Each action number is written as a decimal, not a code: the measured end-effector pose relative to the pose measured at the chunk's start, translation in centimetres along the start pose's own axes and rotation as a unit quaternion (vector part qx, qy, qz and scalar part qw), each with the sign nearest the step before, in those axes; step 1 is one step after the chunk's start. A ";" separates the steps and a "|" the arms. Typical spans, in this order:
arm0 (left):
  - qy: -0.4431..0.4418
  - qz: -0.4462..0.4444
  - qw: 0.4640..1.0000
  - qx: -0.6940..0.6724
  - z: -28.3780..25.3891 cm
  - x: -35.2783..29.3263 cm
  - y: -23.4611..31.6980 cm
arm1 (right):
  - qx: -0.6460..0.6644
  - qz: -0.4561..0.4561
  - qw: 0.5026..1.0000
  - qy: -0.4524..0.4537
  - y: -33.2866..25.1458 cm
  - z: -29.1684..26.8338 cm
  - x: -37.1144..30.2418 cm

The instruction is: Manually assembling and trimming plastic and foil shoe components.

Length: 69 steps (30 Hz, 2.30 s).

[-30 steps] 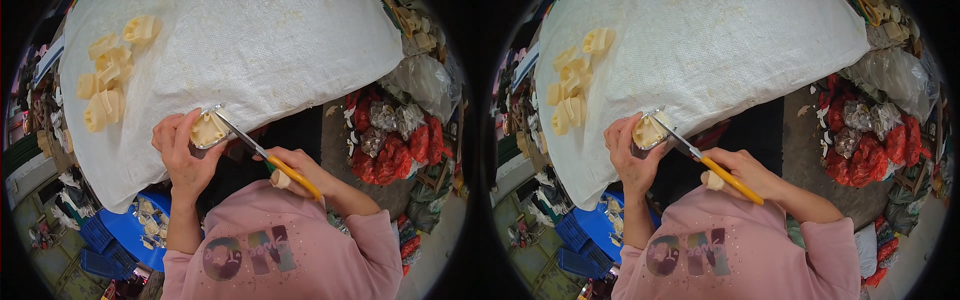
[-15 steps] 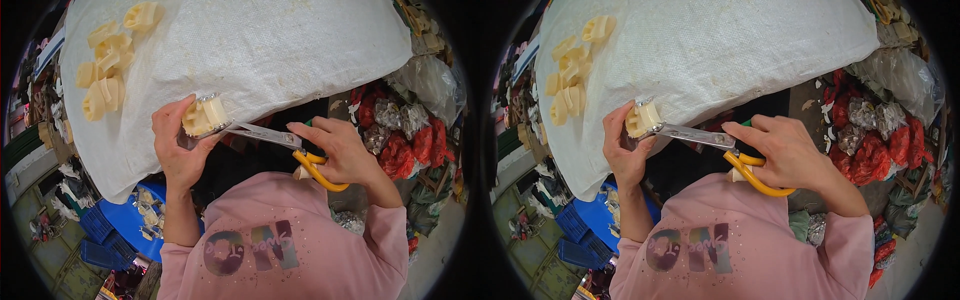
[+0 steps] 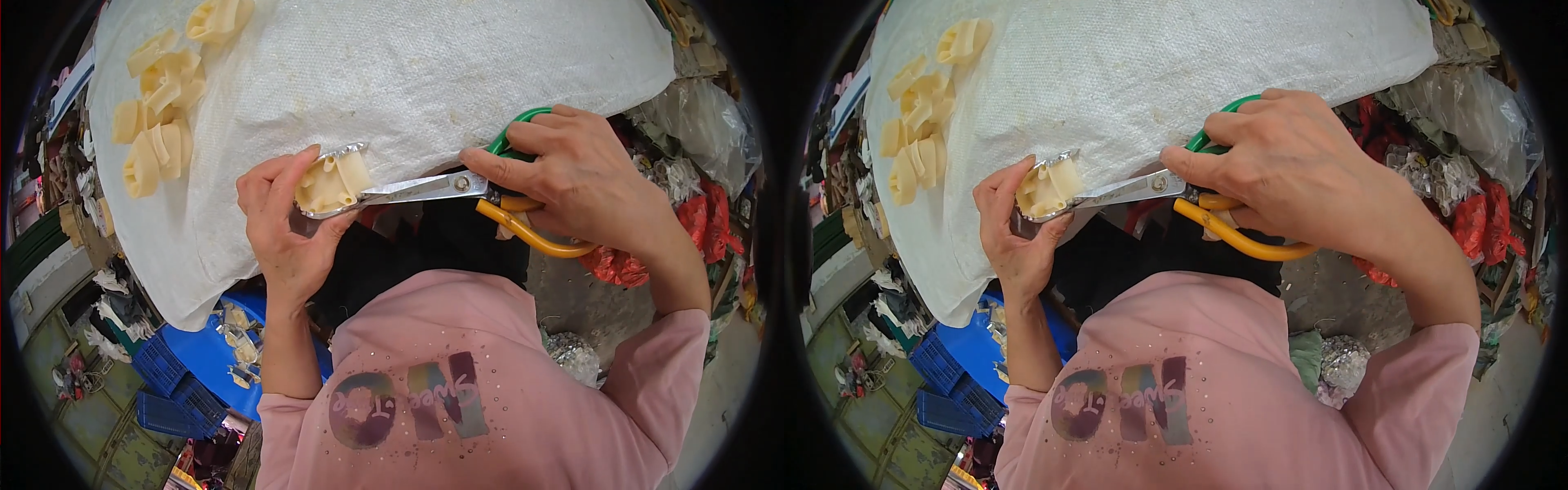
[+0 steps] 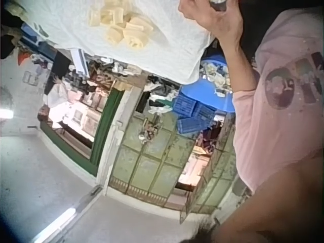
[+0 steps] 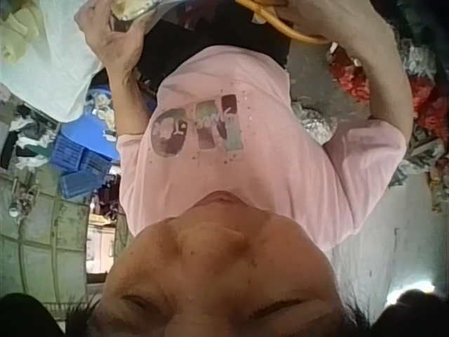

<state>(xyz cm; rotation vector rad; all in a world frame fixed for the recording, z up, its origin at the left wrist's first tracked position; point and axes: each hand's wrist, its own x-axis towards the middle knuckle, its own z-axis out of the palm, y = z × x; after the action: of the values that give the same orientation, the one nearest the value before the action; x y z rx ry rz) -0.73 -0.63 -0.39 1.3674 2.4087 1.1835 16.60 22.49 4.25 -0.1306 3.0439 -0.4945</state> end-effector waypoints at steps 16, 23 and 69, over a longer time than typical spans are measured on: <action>-0.010 0.003 1.000 0.006 0.0 -0.1 0.1 | -0.071 -0.053 0.996 0.025 1.0 0.3 0.0; -0.008 0.007 1.000 0.026 0.0 0.0 0.1 | -0.052 -0.019 0.997 0.062 1.1 0.6 -1.3; -0.060 -0.018 0.994 0.090 -0.8 -0.2 -0.2 | 0.827 -0.051 0.390 0.401 -4.9 5.6 5.5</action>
<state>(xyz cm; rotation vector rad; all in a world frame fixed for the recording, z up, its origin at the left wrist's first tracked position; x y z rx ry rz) -1.11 -1.34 -0.02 1.3933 2.4933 0.8653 11.83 15.54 0.26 0.0830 1.0827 -3.7182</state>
